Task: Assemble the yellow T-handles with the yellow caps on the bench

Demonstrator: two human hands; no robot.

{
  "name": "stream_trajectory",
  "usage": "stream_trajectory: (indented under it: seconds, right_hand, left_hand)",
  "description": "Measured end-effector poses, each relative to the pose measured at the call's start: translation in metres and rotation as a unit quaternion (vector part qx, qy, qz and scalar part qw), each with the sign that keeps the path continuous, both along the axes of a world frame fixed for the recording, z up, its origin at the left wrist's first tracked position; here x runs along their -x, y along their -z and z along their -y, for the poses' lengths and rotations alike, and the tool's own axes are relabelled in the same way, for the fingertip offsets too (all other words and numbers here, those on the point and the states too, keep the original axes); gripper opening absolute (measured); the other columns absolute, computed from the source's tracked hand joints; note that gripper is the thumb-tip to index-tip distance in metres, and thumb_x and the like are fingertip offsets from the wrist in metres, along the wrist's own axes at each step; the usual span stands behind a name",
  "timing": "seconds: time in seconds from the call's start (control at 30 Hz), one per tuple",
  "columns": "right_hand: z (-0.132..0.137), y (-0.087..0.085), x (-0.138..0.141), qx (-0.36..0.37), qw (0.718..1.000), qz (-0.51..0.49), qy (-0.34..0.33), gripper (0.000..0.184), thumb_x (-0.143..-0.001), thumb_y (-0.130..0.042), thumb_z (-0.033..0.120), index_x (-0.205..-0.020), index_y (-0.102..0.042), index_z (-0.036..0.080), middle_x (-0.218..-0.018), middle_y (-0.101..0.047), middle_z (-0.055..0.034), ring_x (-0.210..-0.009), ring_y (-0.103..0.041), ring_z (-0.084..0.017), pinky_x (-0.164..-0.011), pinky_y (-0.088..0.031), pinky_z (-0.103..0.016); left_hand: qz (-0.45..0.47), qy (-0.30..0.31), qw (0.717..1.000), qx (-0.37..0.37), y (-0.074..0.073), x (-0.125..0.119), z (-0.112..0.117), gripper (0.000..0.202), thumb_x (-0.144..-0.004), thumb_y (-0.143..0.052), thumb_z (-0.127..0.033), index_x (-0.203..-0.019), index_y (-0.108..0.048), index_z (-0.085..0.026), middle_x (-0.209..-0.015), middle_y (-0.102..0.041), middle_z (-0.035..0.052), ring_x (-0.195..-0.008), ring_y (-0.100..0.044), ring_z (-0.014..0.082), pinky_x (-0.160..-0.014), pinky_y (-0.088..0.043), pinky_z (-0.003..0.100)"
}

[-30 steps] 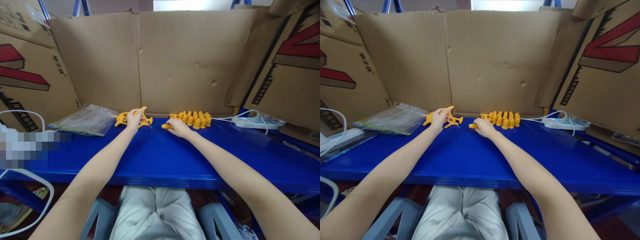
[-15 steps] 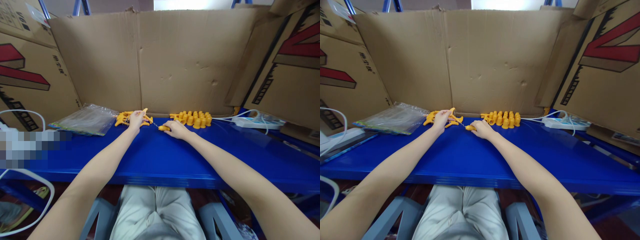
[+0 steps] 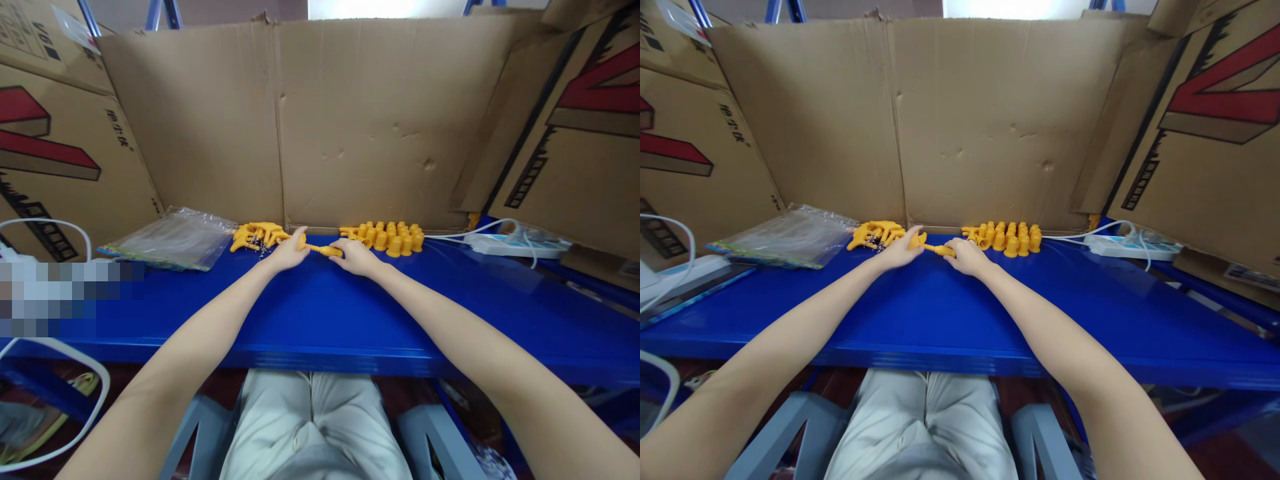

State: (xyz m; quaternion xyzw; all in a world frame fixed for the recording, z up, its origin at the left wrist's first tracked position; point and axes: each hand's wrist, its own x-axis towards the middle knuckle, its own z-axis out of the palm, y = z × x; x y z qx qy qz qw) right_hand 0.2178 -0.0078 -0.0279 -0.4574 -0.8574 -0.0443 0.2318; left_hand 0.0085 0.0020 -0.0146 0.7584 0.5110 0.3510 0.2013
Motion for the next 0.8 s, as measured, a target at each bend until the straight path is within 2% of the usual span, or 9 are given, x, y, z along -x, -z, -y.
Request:
stream_trajectory:
  seconds: [0.1, 0.23, 0.37, 0.5, 0.57, 0.7, 0.8]
  right_hand:
    - [-0.004, 0.003, -0.006, 0.006, 1.0, -0.011, -0.012, 0.03, -0.083, -0.061, 0.02, -0.112, -0.065, 0.015, -0.113, -0.067, -0.0141, -0.104, -0.062, -0.026, -0.093, -0.045, -0.039]
    - [-0.011, 0.006, -0.01, 0.011, 0.998, -0.037, -0.039, 0.03, -0.083, -0.062, 0.021, -0.113, -0.066, 0.017, -0.11, -0.067, -0.011, -0.104, -0.061, -0.023, -0.094, -0.045, -0.037]
    - [-0.013, 0.006, -0.007, 0.042, 0.995, -0.06, -0.064, 0.031, -0.081, -0.065, 0.024, -0.112, -0.067, 0.017, -0.111, -0.067, -0.0106, -0.104, -0.062, -0.022, -0.096, -0.045, -0.037]
    - [-0.013, 0.003, -0.006, 0.098, 0.987, -0.127, -0.027, 0.035, -0.081, -0.065, 0.027, -0.114, -0.065, 0.014, -0.116, -0.066, -0.0127, -0.106, -0.062, -0.023, -0.095, -0.046, -0.038]
    - [-0.013, 0.002, -0.009, 0.151, 0.975, -0.164, -0.008, 0.037, -0.081, -0.066, 0.026, -0.115, -0.063, 0.015, -0.114, -0.066, -0.0123, -0.099, -0.064, -0.022, -0.09, -0.05, -0.036]
    - [-0.014, -0.002, -0.018, 0.245, 0.942, -0.226, -0.035, 0.039, -0.074, -0.072, 0.018, -0.111, -0.061, 0.016, -0.111, -0.067, -0.0099, -0.091, -0.067, -0.016, -0.081, -0.054, -0.029]
    - [-0.01, -0.007, -0.021, 0.295, 0.922, -0.249, -0.04, 0.024, -0.079, -0.069, 0.023, -0.101, -0.062, 0.015, -0.095, -0.071, -0.0087, -0.08, -0.067, -0.014, -0.072, -0.054, -0.025]
  left_hand:
    - [-0.182, 0.044, 0.979, -0.075, 0.008, 0.002, 0.0, 0.052, -0.074, -0.062, -0.022, -0.126, -0.054, -0.018, -0.127, -0.062, 0.0121, -0.119, -0.057, 0.0257, -0.102, -0.042, 0.036]
    - [-0.267, 0.018, 0.961, -0.077, 0.009, 0.004, 0.001, 0.043, -0.076, -0.061, -0.025, -0.119, -0.058, -0.019, -0.117, -0.067, 0.0118, -0.108, -0.063, 0.0276, -0.093, -0.047, 0.037]
    - [-0.303, -0.031, 0.95, -0.064, 0.005, 0.004, 0.005, 0.033, -0.078, -0.055, -0.025, -0.11, -0.061, -0.02, -0.104, -0.07, 0.0107, -0.097, -0.066, 0.0278, -0.082, -0.049, 0.035]
    - [-0.298, -0.035, 0.952, -0.057, 0.004, 0.004, 0.005, 0.029, -0.076, -0.055, -0.025, -0.103, -0.064, -0.021, -0.097, -0.071, 0.0084, -0.092, -0.066, 0.0255, -0.079, -0.048, 0.031]
    - [-0.289, -0.025, 0.956, -0.046, 0.004, 0.005, 0.003, 0.026, -0.075, -0.057, -0.026, -0.098, -0.066, -0.021, -0.092, -0.071, 0.0077, -0.088, -0.066, 0.0245, -0.077, -0.048, 0.029]
    - [-0.289, -0.01, 0.957, -0.028, 0.004, 0.006, 0.002, 0.021, -0.074, -0.056, -0.028, -0.091, -0.066, -0.02, -0.084, -0.071, 0.0067, -0.082, -0.066, 0.0236, -0.071, -0.047, 0.029]
    - [-0.299, -0.007, 0.954, -0.033, 0.003, 0.005, 0.004, 0.021, -0.075, -0.055, -0.029, -0.091, -0.064, -0.019, -0.085, -0.071, 0.0071, -0.08, -0.066, 0.0224, -0.069, -0.046, 0.028]
